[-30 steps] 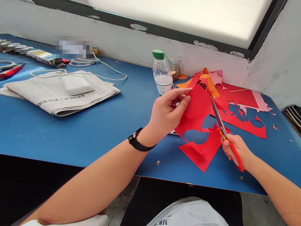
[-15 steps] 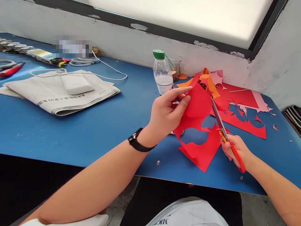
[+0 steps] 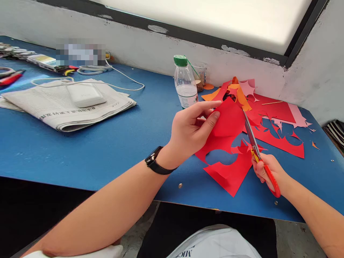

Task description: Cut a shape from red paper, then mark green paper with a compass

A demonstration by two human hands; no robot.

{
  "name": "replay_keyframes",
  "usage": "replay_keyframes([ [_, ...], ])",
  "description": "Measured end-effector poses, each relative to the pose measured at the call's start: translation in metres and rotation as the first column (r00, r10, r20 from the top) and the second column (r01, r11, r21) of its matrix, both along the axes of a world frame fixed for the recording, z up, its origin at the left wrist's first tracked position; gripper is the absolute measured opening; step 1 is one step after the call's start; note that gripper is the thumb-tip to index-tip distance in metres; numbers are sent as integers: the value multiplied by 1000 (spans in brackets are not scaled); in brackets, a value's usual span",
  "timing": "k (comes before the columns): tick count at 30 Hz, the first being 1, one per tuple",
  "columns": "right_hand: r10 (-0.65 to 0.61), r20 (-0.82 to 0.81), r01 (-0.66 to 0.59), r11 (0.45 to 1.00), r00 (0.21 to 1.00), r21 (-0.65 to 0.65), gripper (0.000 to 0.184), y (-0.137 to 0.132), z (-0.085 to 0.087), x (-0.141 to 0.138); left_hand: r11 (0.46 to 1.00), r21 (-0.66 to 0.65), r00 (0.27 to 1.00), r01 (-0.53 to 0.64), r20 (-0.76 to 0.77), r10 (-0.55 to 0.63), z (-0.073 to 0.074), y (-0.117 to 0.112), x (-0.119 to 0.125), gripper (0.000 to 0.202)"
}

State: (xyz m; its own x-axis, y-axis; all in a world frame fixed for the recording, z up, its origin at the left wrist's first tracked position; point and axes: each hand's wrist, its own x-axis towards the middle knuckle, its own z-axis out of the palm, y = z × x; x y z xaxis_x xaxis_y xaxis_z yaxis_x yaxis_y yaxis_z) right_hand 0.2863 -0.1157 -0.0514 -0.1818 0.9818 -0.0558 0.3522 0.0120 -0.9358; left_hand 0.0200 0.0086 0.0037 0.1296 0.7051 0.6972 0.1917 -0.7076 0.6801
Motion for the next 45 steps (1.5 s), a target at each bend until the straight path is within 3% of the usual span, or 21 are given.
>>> replay_keyframes([
  [4, 0, -3, 0, 1000, 1000, -17, 80, -1, -2, 0, 998, 61, 1000, 2, 11, -3, -1, 2, 0, 29],
  [13, -23, 28, 23, 1000, 999, -2, 80, -2, -8, 2, 998, 57, 1000, 3, 27, -4, -1, 2, 0, 26],
  [45, -17, 93, 17, 1000, 996, -5, 75, -1, 5, 1, 996, 86, 999, 7, 48, -11, 0, 4, 0, 20],
])
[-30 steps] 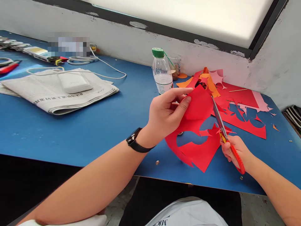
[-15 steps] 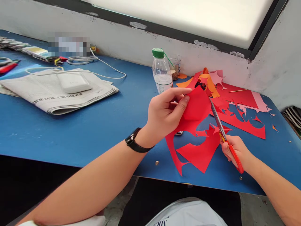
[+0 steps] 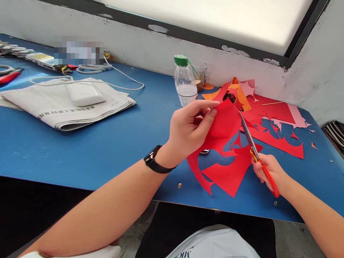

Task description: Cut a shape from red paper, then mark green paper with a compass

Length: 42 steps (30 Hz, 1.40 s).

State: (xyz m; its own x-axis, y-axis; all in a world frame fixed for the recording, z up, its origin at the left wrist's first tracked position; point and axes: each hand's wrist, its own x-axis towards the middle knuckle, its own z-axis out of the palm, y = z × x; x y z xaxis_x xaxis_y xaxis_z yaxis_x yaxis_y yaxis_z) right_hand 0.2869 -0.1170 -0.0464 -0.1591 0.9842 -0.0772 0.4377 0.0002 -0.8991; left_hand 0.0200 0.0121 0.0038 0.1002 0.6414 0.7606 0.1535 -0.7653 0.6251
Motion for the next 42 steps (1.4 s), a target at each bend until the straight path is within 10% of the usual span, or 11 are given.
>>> replay_keyframes([
  [42, -13, -39, 13, 1000, 999, -18, 76, 0, -2, -1, 1000, -11, 999, -22, -50, 22, 1, -1, -1, 19],
])
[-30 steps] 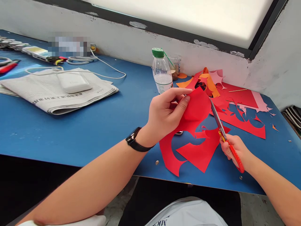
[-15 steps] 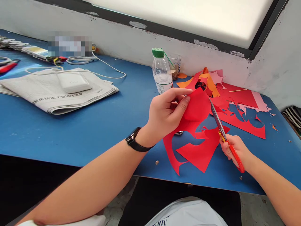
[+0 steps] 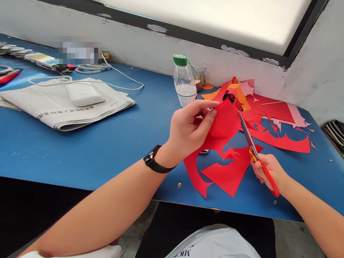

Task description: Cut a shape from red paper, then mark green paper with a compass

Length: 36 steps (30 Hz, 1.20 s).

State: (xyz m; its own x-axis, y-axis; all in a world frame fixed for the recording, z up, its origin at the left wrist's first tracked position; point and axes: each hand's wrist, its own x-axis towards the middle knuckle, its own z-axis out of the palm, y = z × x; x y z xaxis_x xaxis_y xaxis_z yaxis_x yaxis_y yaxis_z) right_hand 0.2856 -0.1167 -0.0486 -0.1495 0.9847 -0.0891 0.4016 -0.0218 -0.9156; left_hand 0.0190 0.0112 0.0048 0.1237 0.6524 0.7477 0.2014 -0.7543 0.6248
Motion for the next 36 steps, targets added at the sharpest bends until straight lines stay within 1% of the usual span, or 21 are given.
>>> replay_keyframes([
  [6, -5, 13, 5, 1000, 1000, 4, 75, 1, -1, 0, 1000, -4, 1000, -15, -14, 15, 1, 0, -1, 19],
  [8, 7, 17, -7, 1000, 1000, 10, 77, 1, -2, 1, 1000, -7, 1000, -21, -20, 21, 1, -1, -1, 20],
  [11, 42, -21, -42, 999, 999, 11, 77, 1, -1, 1, 1000, -4, 1000, -18, -21, 18, 1, 0, -1, 20],
  [16, 70, -87, -75, 996, 994, -56, 78, -1, 0, 1, 998, 55, 1000, 21, 3, -21, 0, 2, 0, 18],
  [18, 73, -91, -78, 995, 993, -61, 80, -1, -1, 1, 999, 50, 1000, 13, -3, -13, 0, 2, -1, 17],
  [22, 80, -85, -85, 995, 993, -51, 78, -1, 0, 1, 1000, 22, 1000, -15, -15, 15, 3, -1, 0, 17],
  [28, 72, -70, -74, 997, 995, -29, 78, -1, 0, 0, 1000, 2, 999, -25, -21, 25, 4, -3, 0, 18],
  [36, 50, -49, -50, 999, 998, -6, 79, -1, -4, 2, 998, 59, 1000, -2, -21, 3, 3, -3, 0, 18],
])
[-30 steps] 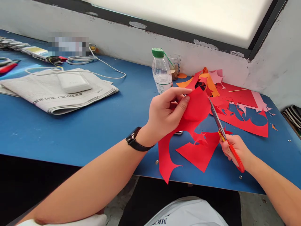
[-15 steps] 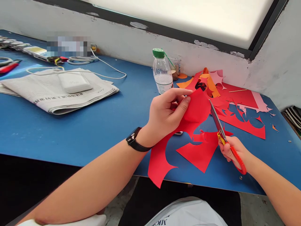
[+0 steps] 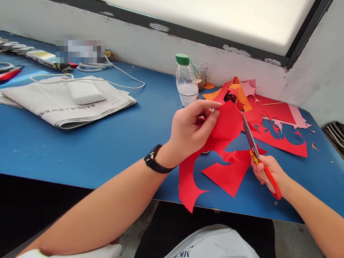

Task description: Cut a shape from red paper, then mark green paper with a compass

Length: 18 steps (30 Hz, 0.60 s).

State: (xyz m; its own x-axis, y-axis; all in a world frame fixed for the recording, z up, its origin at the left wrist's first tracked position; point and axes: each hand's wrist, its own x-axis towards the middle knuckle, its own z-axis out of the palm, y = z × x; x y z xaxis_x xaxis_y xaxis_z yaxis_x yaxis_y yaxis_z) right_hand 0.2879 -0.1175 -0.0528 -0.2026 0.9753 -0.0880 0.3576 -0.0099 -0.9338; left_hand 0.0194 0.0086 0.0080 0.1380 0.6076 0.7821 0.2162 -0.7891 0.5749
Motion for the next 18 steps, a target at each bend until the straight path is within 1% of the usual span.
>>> replay_keyframes([
  [9, -9, 60, 9, 1000, 998, 14, 80, -1, 3, -1, 998, 51, 999, 26, 30, -27, -2, 4, 0, 16],
  [11, -11, 77, 9, 1000, 997, 21, 80, 0, 2, -1, 999, 43, 999, 18, 29, -20, -2, 4, 0, 16],
  [14, -17, 76, 15, 1000, 997, 23, 80, 0, 0, -1, 1000, 22, 1000, 0, 23, -1, -1, 2, 0, 17],
  [18, -20, 61, 18, 999, 998, 28, 78, 0, -1, 0, 999, 43, 999, 14, 35, -15, -2, 4, 0, 16],
])
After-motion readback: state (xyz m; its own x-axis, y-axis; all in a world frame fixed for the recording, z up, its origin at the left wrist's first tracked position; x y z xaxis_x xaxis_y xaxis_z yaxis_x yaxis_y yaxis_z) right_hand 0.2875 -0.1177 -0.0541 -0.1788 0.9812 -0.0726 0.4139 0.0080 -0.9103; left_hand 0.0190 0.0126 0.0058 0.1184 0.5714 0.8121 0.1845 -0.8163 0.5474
